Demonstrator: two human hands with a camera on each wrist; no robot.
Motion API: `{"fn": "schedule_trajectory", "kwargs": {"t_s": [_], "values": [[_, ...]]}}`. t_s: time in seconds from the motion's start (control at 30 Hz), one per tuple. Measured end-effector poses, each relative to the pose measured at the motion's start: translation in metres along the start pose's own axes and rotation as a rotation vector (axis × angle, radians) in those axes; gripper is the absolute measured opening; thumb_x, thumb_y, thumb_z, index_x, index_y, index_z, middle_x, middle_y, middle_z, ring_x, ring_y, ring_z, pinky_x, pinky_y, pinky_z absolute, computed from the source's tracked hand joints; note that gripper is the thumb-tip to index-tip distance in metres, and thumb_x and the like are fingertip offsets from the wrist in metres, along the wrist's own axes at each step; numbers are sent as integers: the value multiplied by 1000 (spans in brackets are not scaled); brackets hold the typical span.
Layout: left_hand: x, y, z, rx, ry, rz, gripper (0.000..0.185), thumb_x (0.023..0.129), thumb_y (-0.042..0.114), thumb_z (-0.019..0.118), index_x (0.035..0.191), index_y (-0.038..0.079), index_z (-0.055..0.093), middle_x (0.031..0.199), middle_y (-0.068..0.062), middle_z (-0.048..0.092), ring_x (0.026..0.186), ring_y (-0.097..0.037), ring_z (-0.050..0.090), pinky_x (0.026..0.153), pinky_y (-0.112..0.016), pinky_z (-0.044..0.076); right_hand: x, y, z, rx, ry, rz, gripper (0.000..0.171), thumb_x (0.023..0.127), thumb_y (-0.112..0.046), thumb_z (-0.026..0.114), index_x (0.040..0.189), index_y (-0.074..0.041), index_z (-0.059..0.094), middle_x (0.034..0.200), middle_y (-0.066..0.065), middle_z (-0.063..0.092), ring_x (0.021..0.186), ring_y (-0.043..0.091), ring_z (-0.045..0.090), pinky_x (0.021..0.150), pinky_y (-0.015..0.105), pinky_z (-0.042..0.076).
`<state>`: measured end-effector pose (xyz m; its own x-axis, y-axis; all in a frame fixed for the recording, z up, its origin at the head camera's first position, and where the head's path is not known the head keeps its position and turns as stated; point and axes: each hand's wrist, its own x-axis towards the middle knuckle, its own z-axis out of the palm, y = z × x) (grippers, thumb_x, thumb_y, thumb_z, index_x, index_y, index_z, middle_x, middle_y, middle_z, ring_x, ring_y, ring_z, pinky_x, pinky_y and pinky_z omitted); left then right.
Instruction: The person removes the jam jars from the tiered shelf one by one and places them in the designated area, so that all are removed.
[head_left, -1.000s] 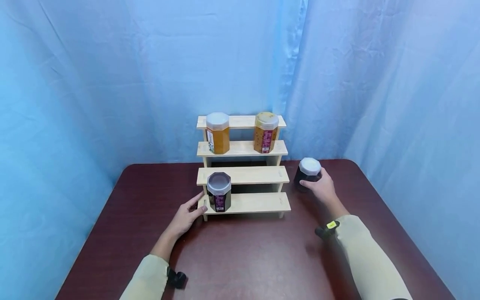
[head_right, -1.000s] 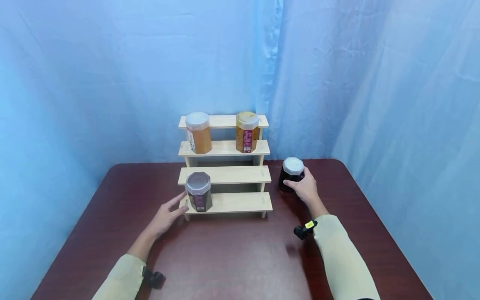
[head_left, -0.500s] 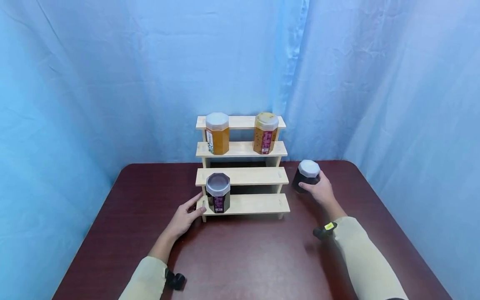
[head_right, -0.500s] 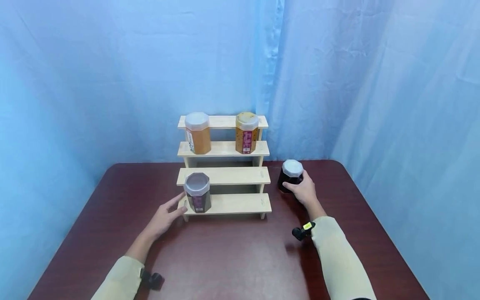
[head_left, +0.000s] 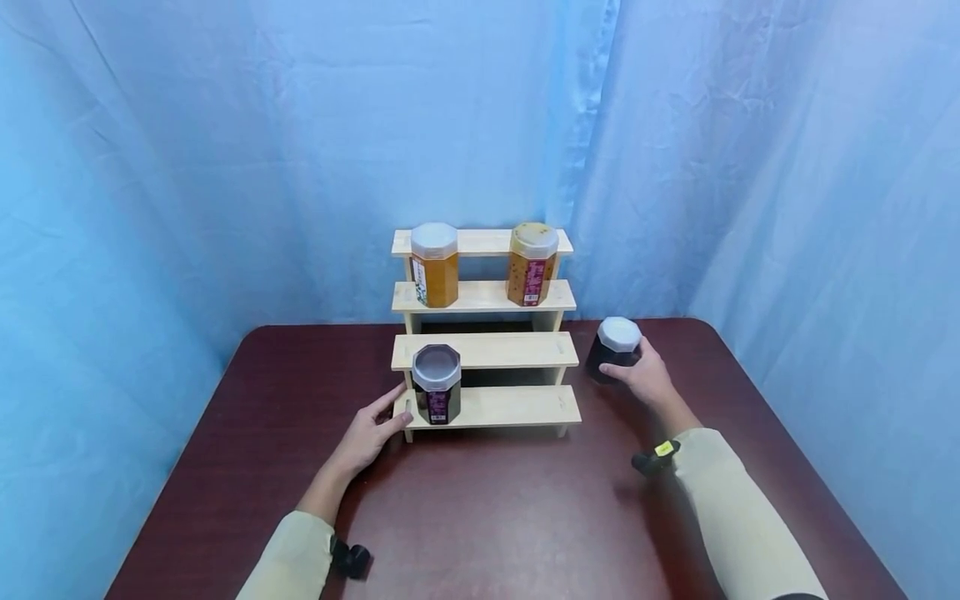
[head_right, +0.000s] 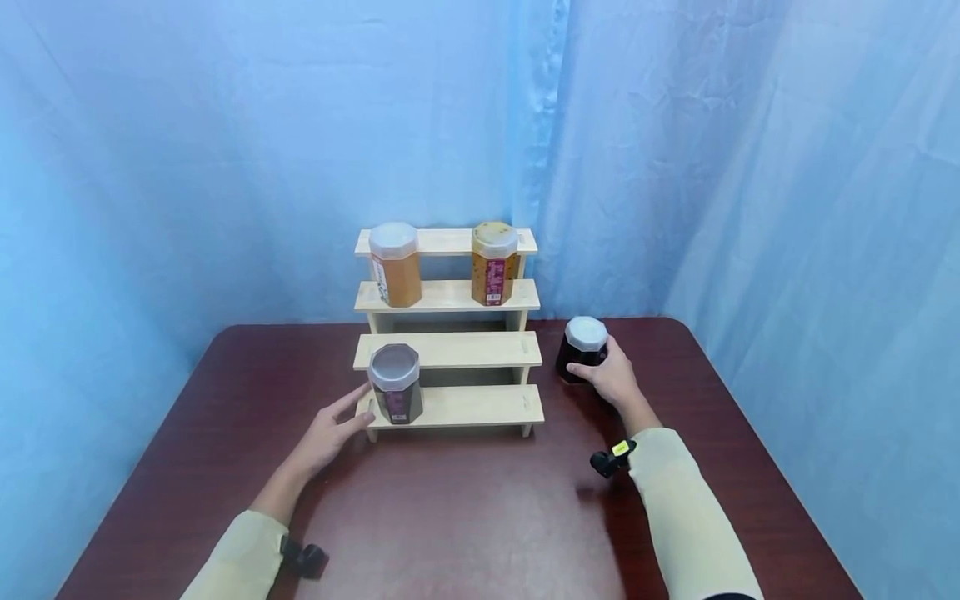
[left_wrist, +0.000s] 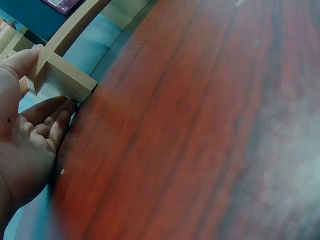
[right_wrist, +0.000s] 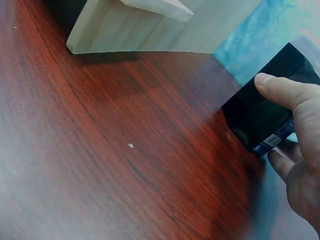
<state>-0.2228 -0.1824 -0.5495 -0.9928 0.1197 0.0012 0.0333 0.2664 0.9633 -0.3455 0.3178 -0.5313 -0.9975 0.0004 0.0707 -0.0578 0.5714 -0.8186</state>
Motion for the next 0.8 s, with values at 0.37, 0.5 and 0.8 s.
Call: {"fn": "schedule_trajectory", "kwargs": {"t_s": [0.37, 0.5, 0.8], "values": [[-5, 17, -3, -14, -22, -1, 61, 98, 15, 68, 153, 5, 43, 155, -13, 42, 136, -30, 41, 107, -47, 37, 10, -72, -34, 162, 1, -166, 97, 88, -7, 77, 162, -4, 14, 158, 30, 28, 146, 43, 24, 113, 59, 25], [-12, 35, -5, -12, -30, 0, 60, 99, 14, 67, 152, 3, 43, 155, -13, 43, 137, -29, 41, 107, -46, 38, 8, -125, -39, 164, 4, -221, 96, 90, -16, 79, 162, -7, 17, 161, 24, 26, 150, 36, 17, 117, 55, 20], [-12, 34, -3, -17, -33, -7, 60, 98, 15, 68, 152, 5, 44, 155, -13, 43, 138, -30, 39, 109, -49, 36, 16, -177, -7, 216, -25, -273, 94, 90, -20, 80, 162, -12, 20, 162, 15, 29, 148, 30, 27, 118, 44, 24]]}}
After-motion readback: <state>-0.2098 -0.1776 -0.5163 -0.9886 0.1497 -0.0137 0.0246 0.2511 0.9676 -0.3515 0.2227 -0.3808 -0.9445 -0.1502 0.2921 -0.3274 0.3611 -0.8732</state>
